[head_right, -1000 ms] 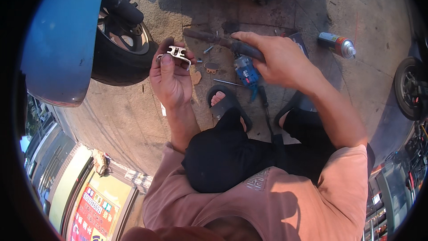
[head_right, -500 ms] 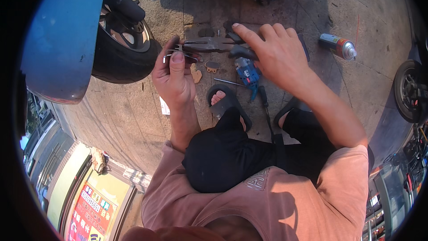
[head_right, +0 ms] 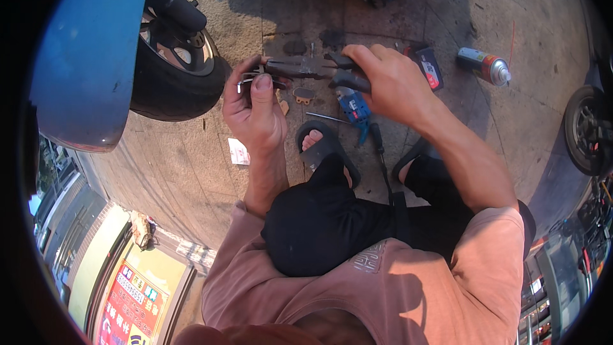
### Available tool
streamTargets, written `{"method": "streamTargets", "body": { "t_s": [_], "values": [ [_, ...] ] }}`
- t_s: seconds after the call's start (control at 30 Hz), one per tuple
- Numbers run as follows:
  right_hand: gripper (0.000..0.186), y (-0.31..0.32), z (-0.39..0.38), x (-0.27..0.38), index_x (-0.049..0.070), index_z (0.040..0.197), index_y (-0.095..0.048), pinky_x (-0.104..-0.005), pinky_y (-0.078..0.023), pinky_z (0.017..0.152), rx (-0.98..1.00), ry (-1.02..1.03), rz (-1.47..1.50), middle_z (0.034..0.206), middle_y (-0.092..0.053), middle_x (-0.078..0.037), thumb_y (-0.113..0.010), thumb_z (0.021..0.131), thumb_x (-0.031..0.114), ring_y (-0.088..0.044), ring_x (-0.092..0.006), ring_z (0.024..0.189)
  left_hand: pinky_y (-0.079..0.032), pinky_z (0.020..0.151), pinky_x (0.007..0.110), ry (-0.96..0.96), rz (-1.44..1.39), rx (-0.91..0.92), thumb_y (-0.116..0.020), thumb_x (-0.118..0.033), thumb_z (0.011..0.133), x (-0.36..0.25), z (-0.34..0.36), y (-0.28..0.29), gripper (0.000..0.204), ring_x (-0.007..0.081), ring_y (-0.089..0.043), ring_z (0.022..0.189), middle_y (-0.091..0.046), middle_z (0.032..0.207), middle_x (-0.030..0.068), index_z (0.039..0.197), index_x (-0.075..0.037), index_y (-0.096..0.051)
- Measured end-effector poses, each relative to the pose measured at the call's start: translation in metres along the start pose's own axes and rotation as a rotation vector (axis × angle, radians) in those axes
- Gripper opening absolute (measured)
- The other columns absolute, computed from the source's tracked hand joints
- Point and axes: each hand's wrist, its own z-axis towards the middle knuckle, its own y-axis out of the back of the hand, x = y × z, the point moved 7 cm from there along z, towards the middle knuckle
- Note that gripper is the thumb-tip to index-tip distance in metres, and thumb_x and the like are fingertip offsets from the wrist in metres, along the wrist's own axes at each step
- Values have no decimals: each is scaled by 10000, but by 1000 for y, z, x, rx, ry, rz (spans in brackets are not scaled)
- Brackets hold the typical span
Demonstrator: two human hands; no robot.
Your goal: The person removes a brake caliper from a light blue scooter, cleans it with a cloth, and reattaches it using a screwdriver. The person handles the caliper, brake pads, and screws while seated on the ground.
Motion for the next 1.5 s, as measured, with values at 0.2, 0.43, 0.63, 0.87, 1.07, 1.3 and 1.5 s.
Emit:
{"method": "streamTargets", "body": {
  "t_s": [0.2,0.43,0.63,0.87,1.07,1.3,1.5],
  "values": [
    [562,-12,0,-10,92,1245,-575,-462,-525,810,86,-106,42,1008,-643,-164,-718,713,-19,-638,-398,972,-570,777,271,12,29,-3,-639,-14,966,2,1,2,331,132,-679,855,-690,1157,146,1289,40,-589],
    [559,-6,2,-3,91,1233,-579,-448,-531,784,16,-111,-12,999,-641,-157,-726,708,-30,-642,-394,952,-561,780,250,70,24,-42,-656,-11,958,0,8,-3,353,119,-679,859,-697,1132,122,1300,33,-580],
    [547,-1,2,-2,81,1236,-580,-451,-536,802,23,-96,46,1018,-650,-166,-713,719,-37,-653,-399,965,-543,785,220,37,85,-65,-642,29,943,-8,8,-8,347,108,-685,857,-710,1103,121,1285,45,-587],
    [497,-12,2,-5,33,1215,-602,-441,-528,843,108,-119,222,1074,-665,-201,-665,730,-52,-655,-426,1002,-544,786,218,27,28,-60,-610,68,933,-6,6,-4,334,125,-699,890,-713,1107,128,1267,55,-599],
    [484,-10,8,-8,17,1215,-608,-431,-512,887,211,-108,326,1109,-670,-200,-664,738,-41,-653,-415,1045,-554,831,248,55,-20,-52,-669,36,926,-5,8,-5,358,136,-698,911,-712,1116,134,1276,55,-593],
    [531,3,9,-3,72,1251,-590,-448,-523,854,32,-9,155,1064,-663,-168,-732,741,25,-645,-389,1011,-566,823,254,41,-80,-17,-699,54,898,-6,7,-7,380,136,-694,927,-698,1138,127,1265,34,-599],
    [559,2,5,-6,95,1269,-580,-455,-510,781,-31,-20,-9,957,-617,-138,-721,741,-24,-625,-365,915,-582,769,236,81,11,-38,-707,70,875,0,4,0,356,121,-691,897,-689,1126,117,1216,34,-609]
  ]
}}
